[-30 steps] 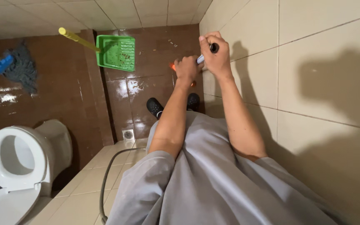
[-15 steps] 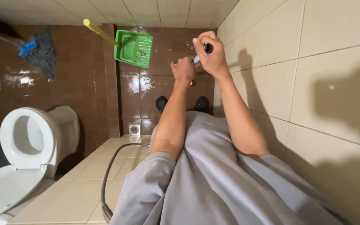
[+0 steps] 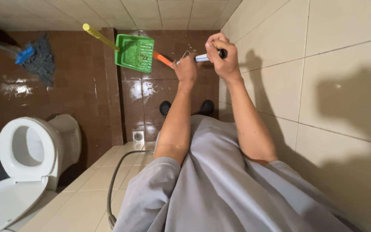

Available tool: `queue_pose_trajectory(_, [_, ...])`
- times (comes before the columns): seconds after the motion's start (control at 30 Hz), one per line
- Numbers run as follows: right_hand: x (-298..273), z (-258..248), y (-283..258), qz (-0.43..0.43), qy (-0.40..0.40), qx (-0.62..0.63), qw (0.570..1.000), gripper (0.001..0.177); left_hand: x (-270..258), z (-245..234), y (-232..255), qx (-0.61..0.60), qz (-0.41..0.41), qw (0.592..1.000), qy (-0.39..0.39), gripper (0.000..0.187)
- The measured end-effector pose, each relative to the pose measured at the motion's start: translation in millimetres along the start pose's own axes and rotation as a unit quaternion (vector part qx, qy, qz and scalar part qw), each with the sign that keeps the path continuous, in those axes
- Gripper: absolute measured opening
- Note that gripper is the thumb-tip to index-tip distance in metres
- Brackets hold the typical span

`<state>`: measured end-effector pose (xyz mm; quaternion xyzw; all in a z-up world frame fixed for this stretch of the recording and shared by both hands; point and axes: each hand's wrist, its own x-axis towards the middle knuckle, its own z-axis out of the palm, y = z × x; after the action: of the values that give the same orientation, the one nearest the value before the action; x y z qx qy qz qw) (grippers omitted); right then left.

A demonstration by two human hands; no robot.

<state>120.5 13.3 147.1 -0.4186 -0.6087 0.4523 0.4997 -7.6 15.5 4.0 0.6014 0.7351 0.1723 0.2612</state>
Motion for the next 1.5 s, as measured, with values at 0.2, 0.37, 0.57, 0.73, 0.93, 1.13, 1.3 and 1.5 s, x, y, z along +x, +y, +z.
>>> queue_pose_trajectory(0.2, [-6.6, -18.6, -8.6, -0.035, 0.038, -0.037, 0.998, 0.033, -3.5, 3.2, 26.3, -0.004, 0.030, 0.998, -0.054, 0.030])
queue_pose_trajectory(0.37, [-10.0, -21.5, -17.0, -0.039, 0.051, -0.078, 0.995, 0.035, -7.4, 8.5, 45.1, 0.022, 0.036, 0.993, -0.113, 0.029])
queue_pose_trajectory(0.57, [-10.5, -21.8, -12.8, -0.080, -0.004, -0.137, 0.987, 0.031, -5.5, 17.8, 48.7, 0.024, 0.023, 0.985, -0.168, 0.031])
queue_pose_trajectory(0.73, [-8.4, -10.9, -1.0, -0.059, -0.075, -0.164, 0.982, 0.033, 0.8, 16.7, 35.9, 0.004, -0.025, 0.975, -0.221, 0.033])
queue_pose_trajectory(0.93, [-1.7, 17.6, 7.3, -0.047, -0.146, -0.179, 0.972, 0.024, 4.9, 6.8, 3.8, -0.032, -0.100, 0.975, -0.194, 0.039])
queue_pose_trajectory(1.13, [7.0, 41.8, 15.8, -0.060, -0.179, -0.166, 0.968, 0.026, 4.1, -2.7, -23.5, -0.043, -0.128, 0.978, -0.160, 0.038])
queue_pose_trajectory(1.3, [10.6, 57.5, 21.0, -0.090, -0.214, -0.178, 0.956, 0.023, 8.2, -10.2, -41.2, -0.047, -0.154, 0.978, -0.132, 0.040])
queue_pose_trajectory(1.5, [11.5, 64.5, 20.3, -0.112, -0.205, -0.175, 0.956, 0.027, 15.6, -4.0, -55.4, -0.058, -0.172, 0.978, -0.101, 0.035])
